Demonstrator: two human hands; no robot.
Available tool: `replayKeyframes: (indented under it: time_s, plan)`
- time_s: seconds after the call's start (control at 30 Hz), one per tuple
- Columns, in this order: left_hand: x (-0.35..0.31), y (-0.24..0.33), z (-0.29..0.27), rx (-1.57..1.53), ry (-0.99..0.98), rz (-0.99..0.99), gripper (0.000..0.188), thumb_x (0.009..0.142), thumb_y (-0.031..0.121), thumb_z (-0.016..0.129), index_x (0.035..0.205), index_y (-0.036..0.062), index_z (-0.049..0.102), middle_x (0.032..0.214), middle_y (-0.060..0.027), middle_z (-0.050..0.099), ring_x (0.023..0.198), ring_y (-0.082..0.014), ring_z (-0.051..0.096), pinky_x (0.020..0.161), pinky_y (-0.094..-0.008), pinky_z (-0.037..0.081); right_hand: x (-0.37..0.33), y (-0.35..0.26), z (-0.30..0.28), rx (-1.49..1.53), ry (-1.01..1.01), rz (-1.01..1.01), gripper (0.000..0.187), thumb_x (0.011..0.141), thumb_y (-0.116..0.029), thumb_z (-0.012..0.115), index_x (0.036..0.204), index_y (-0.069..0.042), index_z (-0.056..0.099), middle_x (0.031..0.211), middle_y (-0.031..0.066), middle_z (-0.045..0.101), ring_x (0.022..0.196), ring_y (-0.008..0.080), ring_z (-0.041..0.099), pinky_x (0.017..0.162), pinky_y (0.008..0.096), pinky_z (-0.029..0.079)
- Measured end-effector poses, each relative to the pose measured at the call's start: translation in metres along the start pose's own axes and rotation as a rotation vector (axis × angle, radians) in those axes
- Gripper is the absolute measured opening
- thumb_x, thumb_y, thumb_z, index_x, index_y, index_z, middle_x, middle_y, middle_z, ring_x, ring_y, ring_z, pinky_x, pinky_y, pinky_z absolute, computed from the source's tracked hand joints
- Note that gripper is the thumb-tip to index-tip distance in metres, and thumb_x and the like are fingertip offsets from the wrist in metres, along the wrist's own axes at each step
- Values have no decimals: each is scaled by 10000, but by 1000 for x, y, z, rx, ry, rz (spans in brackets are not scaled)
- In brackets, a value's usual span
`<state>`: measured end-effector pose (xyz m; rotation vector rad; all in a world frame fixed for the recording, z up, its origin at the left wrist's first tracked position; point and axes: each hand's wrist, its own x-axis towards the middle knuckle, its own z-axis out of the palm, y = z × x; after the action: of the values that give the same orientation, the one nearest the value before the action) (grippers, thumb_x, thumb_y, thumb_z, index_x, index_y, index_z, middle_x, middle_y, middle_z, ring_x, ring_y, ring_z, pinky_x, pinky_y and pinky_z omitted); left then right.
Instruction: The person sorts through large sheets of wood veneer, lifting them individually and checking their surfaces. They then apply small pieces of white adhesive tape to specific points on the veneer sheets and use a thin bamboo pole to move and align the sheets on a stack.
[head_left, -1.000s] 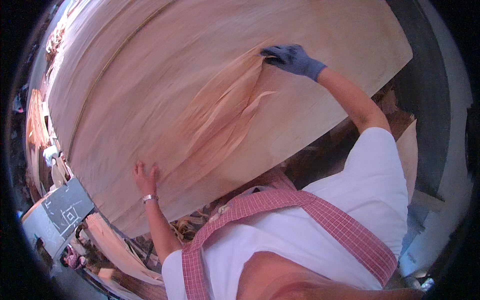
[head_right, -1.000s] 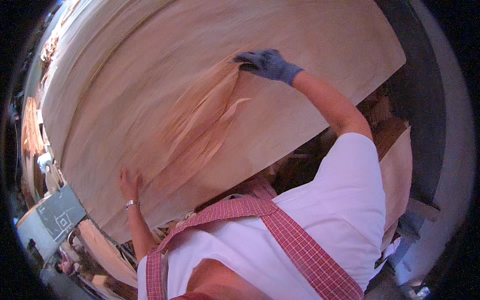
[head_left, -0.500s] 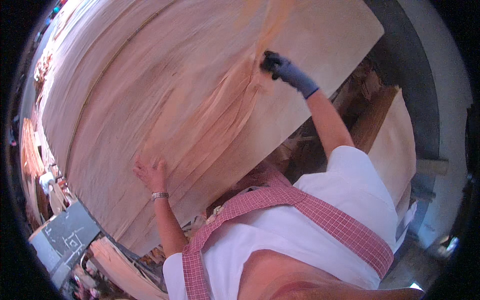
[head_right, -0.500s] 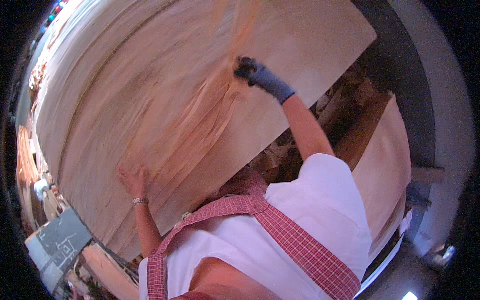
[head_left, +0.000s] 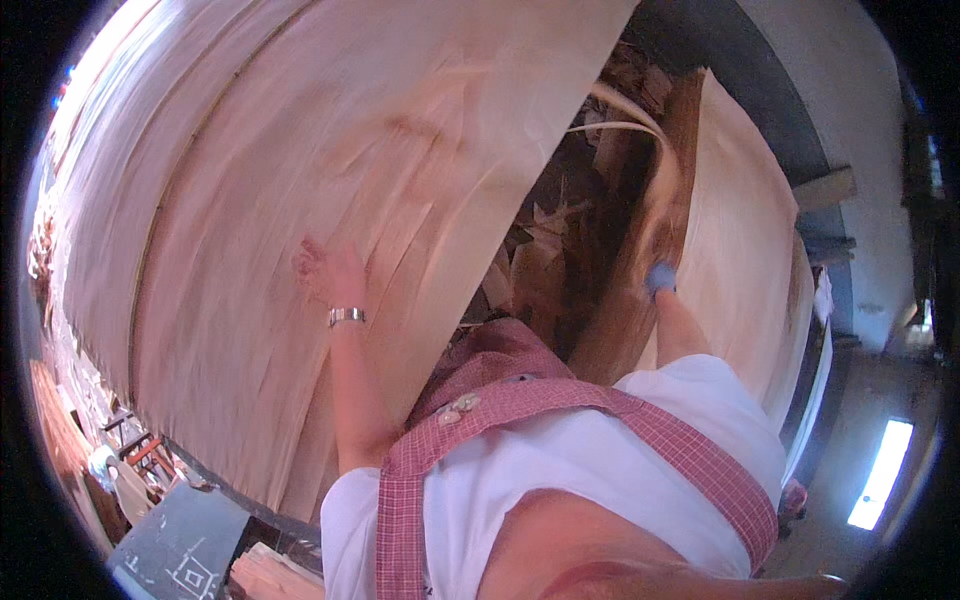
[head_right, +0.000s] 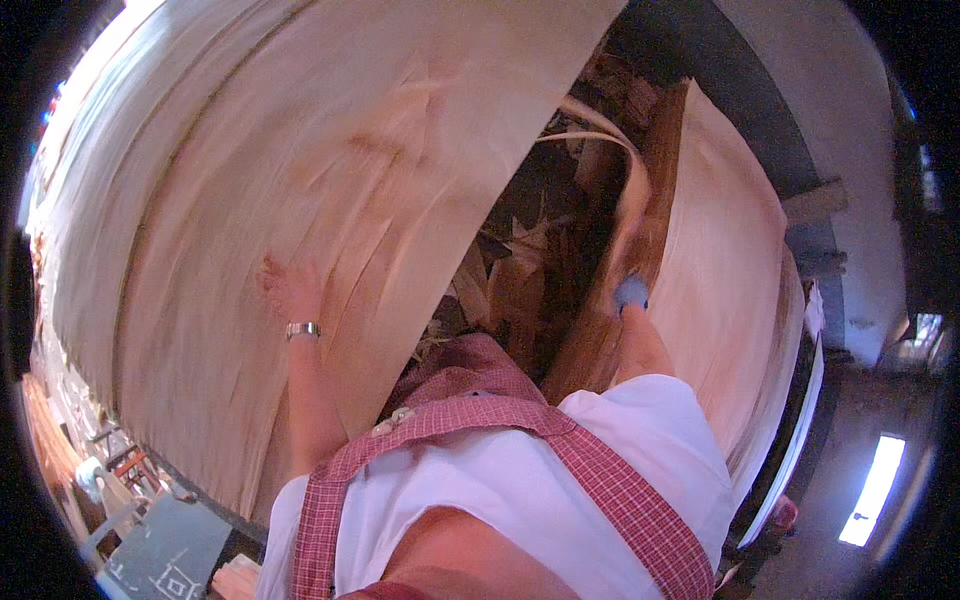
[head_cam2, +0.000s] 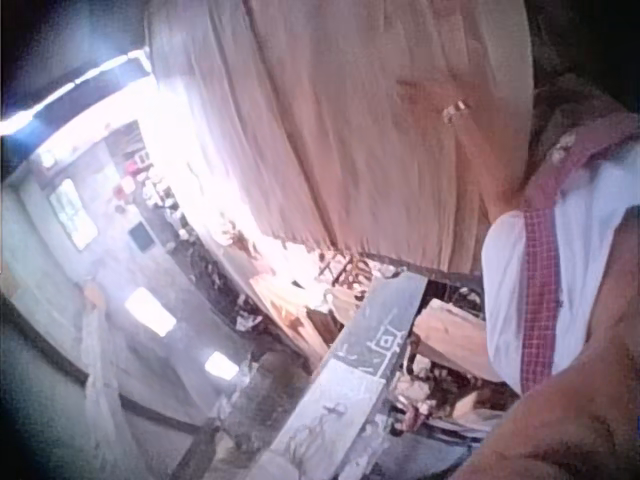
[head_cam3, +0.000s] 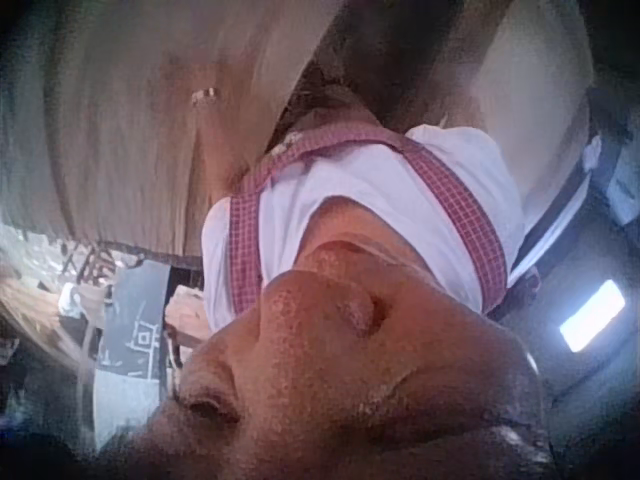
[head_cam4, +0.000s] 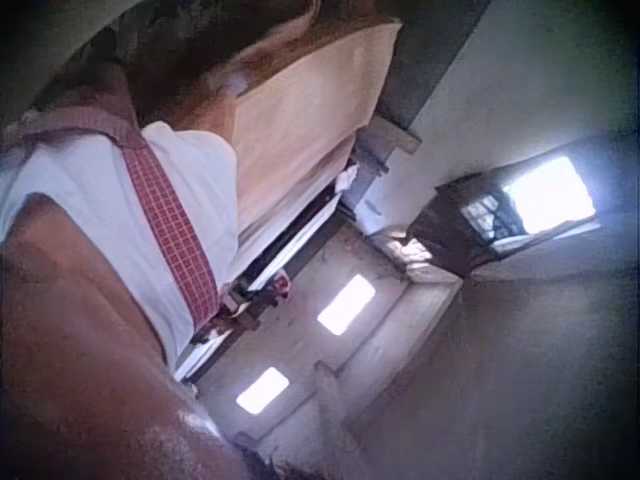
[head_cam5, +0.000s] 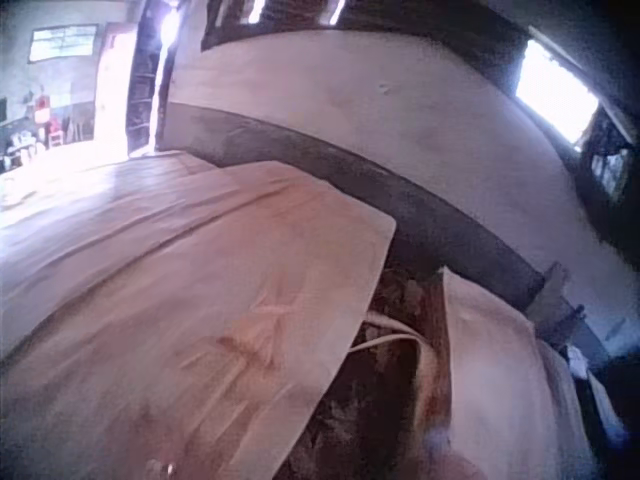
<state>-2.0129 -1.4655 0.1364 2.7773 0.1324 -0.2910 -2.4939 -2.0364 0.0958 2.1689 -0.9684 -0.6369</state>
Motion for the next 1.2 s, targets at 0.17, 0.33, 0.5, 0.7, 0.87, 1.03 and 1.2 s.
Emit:
replayKeyframes:
  time_s: [0.17, 0.33, 0.5, 0.7, 0.87, 1.03, 1.2]
  plan:
    - [11, -15, 31, -14, 116, 163, 897, 844, 513, 583, 1533, 148, 138, 1505, -332, 209, 1353, -494, 307, 1060, -628, 289, -228, -79, 54, -310, -809, -663, 328, 897, -294, 527, 1119, -144, 717, 1163, 81, 683, 1047, 317, 656, 751, 552, 532]
    - [0, -29, -35, -105, 260, 272, 734, 867, 430, 597, 1456, 114, 294, 1462, -291, 330, 1338, -432, 359, 1079, -523, 318, -220, -128, -95, -31, -441, -653, 358, 882, -330, 569, 1129, -101, 691, 1197, 157, 636, 1156, 358, 558, 852, 502, 492]
    - [-273, 3, -112, -551, -664, 846, 397, 917, 360, 571, 1150, 43, 619, 1139, -146, 643, 1041, -255, 609, 863, -412, 496, -156, -131, -218, 1678, 475, -17, 359, 901, -216, 596, 1183, 5, 583, 1003, 194, 662, 915, 310, 631, 801, 408, 490]
    - [-444, -63, -119, -1293, -1700, 102, 553, 955, 448, 563, 1308, 26, 513, 1235, -90, 617, 1048, -181, 621, 918, -336, 513, -173, -28, -523, 3175, 500, -289, 353, 969, -474, 466, 906, -172, 638, 773, 20, 669, 502, 150, 505, 345, 305, 375]
    - [-399, -141, -210, -785, -1071, 763, 381, 977, 330, 553, 1170, 6, 605, 1119, -113, 666, 999, -190, 638, 876, -337, 519, -327, -92, -692, 2807, 1027, -971, 214, 977, -221, 549, 1065, -64, 666, 912, 60, 720, 561, 94, 557, 448, 218, 420]
    - [-266, -254, -322, -577, 304, 1004, 562, 902, 228, 635, 1315, -51, 375, 1257, -224, 453, 1100, -339, 503, 902, -417, 428, -454, -181, -784, 2374, 1059, -1132, 236, 985, -213, 554, 1001, -33, 707, 835, -3, 700, 564, 31, 508, 512, 202, 417]
    - [-142, -254, -458, -562, 720, 718, 840, 859, 382, 681, 1436, -50, 250, 1140, -279, 600, 1080, -441, 553, 928, -551, 389, -512, -196, -887, 2329, 1105, -908, 181, 928, -228, 634, 954, -55, 682, 755, 5, 651, 623, 76, 536, 572, 252, 451]
